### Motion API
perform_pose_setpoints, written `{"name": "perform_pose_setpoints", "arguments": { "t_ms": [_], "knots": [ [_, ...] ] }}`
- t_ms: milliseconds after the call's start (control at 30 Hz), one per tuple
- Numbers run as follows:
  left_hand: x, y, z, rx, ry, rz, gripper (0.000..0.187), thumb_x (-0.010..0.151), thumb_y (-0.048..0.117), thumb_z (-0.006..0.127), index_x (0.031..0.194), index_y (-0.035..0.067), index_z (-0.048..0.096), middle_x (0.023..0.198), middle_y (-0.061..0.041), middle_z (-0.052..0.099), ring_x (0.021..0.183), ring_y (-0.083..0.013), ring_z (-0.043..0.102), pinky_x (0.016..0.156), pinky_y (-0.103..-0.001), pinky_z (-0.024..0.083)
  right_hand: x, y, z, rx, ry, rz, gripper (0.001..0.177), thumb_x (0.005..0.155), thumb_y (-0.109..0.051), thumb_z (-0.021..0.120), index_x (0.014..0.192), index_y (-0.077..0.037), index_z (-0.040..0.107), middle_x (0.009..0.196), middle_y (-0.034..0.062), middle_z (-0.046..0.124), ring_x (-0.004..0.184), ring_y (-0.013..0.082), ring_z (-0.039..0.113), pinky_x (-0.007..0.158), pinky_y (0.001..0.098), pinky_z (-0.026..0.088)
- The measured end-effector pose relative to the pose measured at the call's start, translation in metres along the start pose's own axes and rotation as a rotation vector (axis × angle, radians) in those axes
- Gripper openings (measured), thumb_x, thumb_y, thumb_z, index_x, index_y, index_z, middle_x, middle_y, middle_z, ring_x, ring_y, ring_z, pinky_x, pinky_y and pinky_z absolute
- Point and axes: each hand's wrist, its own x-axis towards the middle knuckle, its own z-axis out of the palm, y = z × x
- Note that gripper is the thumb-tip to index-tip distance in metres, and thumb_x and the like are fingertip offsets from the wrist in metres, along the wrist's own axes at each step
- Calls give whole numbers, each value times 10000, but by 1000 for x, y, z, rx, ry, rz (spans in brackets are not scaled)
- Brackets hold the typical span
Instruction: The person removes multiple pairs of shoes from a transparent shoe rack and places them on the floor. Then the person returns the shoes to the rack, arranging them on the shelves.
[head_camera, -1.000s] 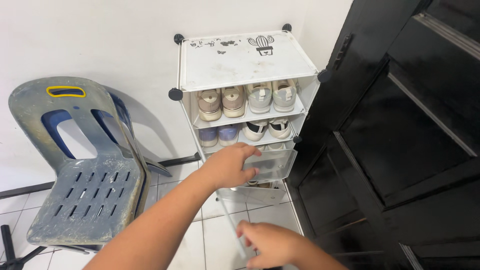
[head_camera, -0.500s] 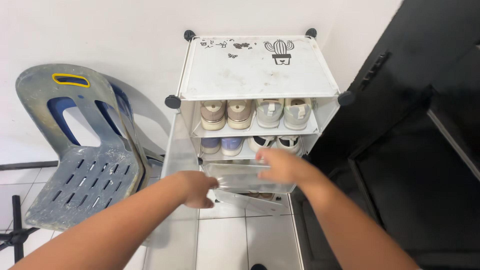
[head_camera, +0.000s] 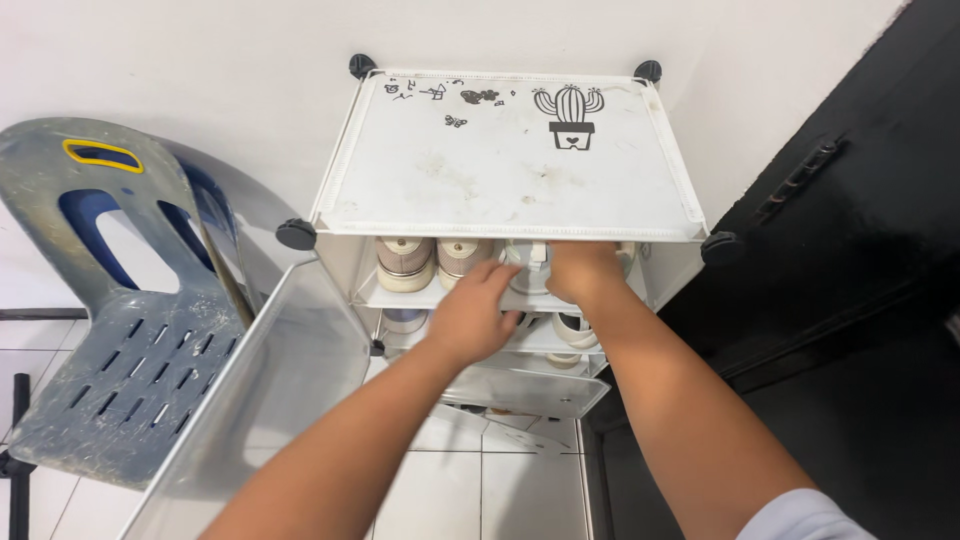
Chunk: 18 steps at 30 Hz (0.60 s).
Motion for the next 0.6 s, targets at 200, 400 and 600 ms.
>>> {"name": "perform_pose_setpoints", "arguments": {
  "t_ms": [200, 400, 600],
  "knots": [
    [60, 12, 37, -7, -188, -252, 773, 732, 105, 762, 1433, 146, 439, 1473, -150, 442, 1173, -397, 578, 924, -501, 516, -2, 2, 4, 193, 75, 160, 409, 966, -138, 621, 1372, -191, 611, 1426, 141, 569, 1277, 373, 567, 969, 530, 513],
    [65, 12, 41, 15, -100, -84, 560, 755, 189, 752, 1285, 140, 578, 1320, -173, 596, 1095, -388, 636, 883, -495, 532, -31, 7, -3, 60, 244, 4, 434, 812, -98, 720, 1204, -284, 714, 1328, 90, 638, 1231, 349, 592, 835, 482, 570],
    [1, 37, -13, -93, -45, 95, 533, 760, 324, 787, 1228, 137, 611, 1185, -121, 670, 1029, -356, 662, 804, -464, 551, -110, -11, -36, 73, 149, -23, 512, 800, -280, 799, 1293, -294, 661, 953, 126, 706, 1020, 350, 656, 787, 486, 561]
  ]
}}
